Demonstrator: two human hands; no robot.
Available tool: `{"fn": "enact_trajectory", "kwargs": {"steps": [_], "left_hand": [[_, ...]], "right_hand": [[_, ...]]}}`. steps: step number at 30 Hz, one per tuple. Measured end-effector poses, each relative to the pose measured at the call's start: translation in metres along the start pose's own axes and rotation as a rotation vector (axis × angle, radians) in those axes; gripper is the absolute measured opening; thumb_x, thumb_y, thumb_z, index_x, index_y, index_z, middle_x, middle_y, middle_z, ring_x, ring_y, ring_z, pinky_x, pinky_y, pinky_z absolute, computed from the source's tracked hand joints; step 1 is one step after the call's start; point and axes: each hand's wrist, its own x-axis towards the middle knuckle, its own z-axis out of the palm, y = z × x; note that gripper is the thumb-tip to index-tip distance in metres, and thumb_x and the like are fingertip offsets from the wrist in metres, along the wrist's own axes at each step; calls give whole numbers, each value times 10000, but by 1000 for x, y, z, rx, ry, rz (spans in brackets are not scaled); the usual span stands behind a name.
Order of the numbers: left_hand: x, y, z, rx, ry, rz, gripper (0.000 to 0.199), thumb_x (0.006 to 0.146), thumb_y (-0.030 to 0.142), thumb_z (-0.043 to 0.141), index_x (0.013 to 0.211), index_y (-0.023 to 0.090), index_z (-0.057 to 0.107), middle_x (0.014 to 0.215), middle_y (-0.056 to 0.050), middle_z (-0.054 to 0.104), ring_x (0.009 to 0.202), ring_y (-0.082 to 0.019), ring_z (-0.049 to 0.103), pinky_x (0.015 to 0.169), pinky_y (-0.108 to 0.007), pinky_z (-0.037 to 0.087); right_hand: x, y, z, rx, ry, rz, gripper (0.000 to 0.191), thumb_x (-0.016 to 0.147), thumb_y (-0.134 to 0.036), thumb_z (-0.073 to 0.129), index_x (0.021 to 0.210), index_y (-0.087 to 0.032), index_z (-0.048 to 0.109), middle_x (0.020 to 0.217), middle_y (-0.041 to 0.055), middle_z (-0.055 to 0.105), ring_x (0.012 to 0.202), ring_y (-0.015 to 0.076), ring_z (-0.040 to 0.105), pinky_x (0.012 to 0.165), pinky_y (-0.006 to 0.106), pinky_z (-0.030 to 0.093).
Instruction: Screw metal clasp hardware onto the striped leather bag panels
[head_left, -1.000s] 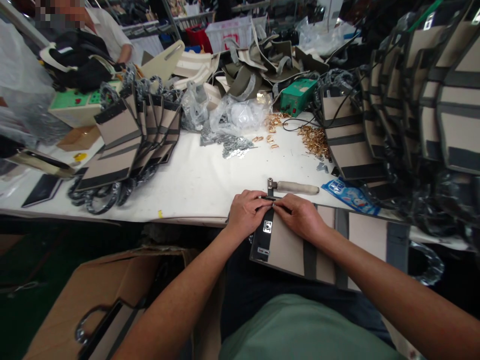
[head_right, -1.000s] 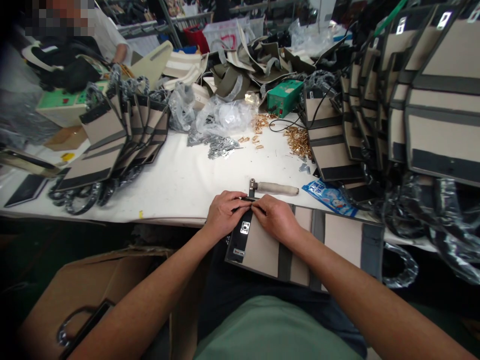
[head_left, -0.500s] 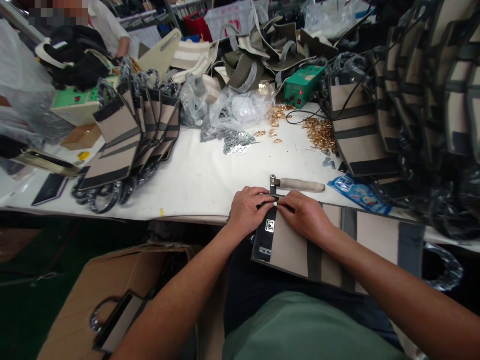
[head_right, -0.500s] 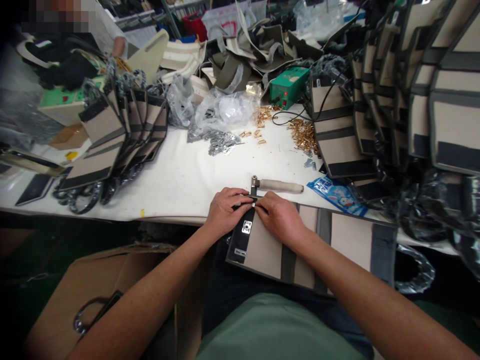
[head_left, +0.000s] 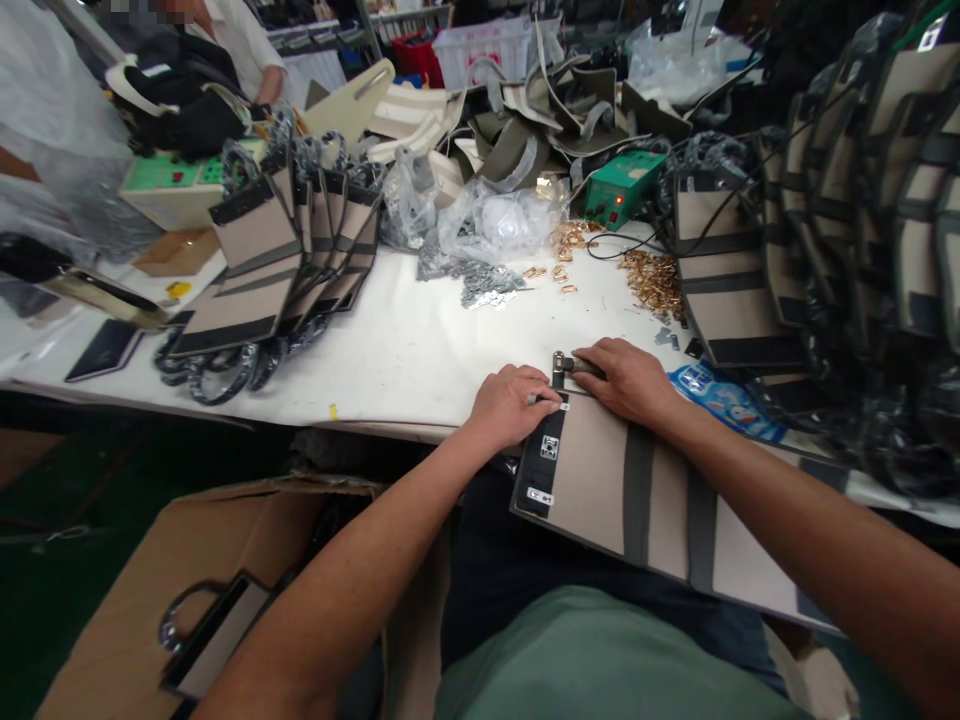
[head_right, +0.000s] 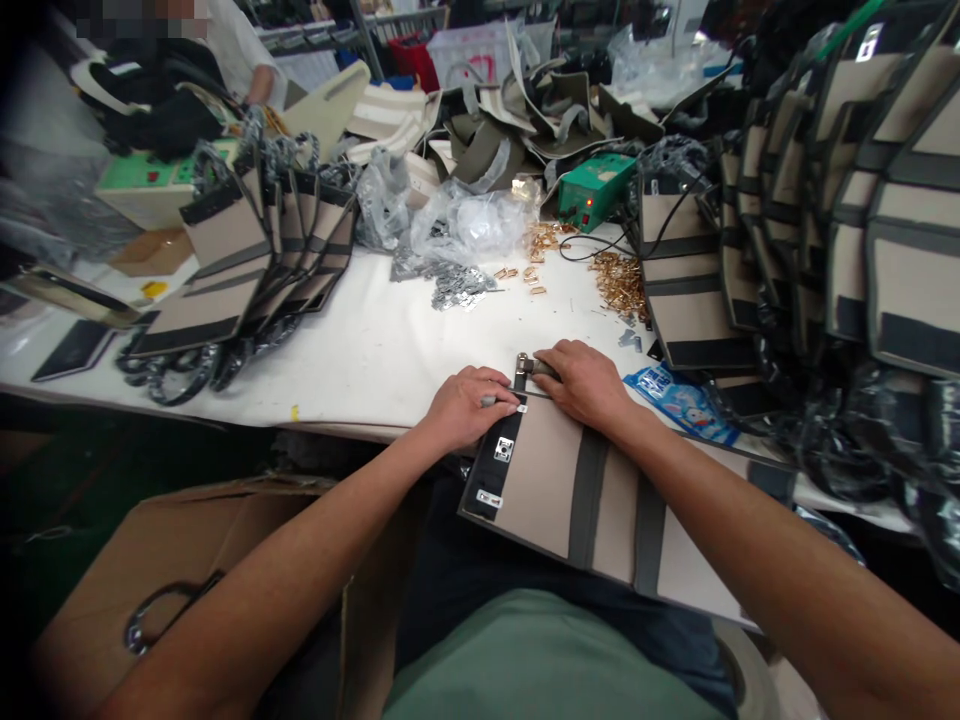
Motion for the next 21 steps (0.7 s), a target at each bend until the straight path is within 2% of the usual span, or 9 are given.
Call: {"fn": "enact_trajectory", "kwargs": {"steps": [2,4,7,9,12,15,21], "left_hand": [[-1,-1,1,-1,11,16,75,872,351,750,894,378,817,1132,67,757,1025,-197,655,961,-377,536],[-3,-2,2,-1,29,31,83,882,357,740,905,380,817,1128,67,760,1025,-199,654,958,-383,537],[-5,-2,2,5,37,37,104,900,371,717,922,385,817,1136,63,761,1039,-201,651,972,-389,534],[-5,-1,1,10,29,35,113,903,374,710,931,389,818,1138,62,761,1042,-203,650,979,-390,531],[-4,-2,0,14,15,45,119,902,366,709,939,396,817,1130,65,761,1039,-205,648,972,-385,531],[-2,-4,0,5,6,60,113,896,361,719,943,392,817,1120,59,760,1040,-207,648,965,-378,526],[-1,-6,-1,-8,-4,76,94,882,341,744,929,367,820,1108,51,758,1024,-211,650,956,-382,509]], "right_hand": [[0,-7,-8,215,93,57,305,942,-375,566,1180,-226,683,1059,102,690,1006,275,631,876,394,481],[-2,-21,-18,569,264,187,316,937,-399,520,1177,-232,641,971,82,678,919,250,650,811,380,506],[-2,-46,-23,1155,489,325,221,903,-453,493,943,-249,567,755,9,558,634,172,579,612,320,493],[0,-62,-19,1405,547,345,288,863,-475,575,753,-240,451,665,-40,441,486,113,448,496,276,428],[5,-75,-9,1559,567,374,458,817,-449,701,652,-223,338,593,-79,340,412,67,339,415,233,336],[7,-79,-2,1608,593,364,441,816,-410,704,631,-212,355,573,-81,340,400,57,340,401,218,318],[3,-83,4,1599,622,245,380,848,-337,684,605,-203,423,552,-67,399,381,64,371,387,228,303]]}}
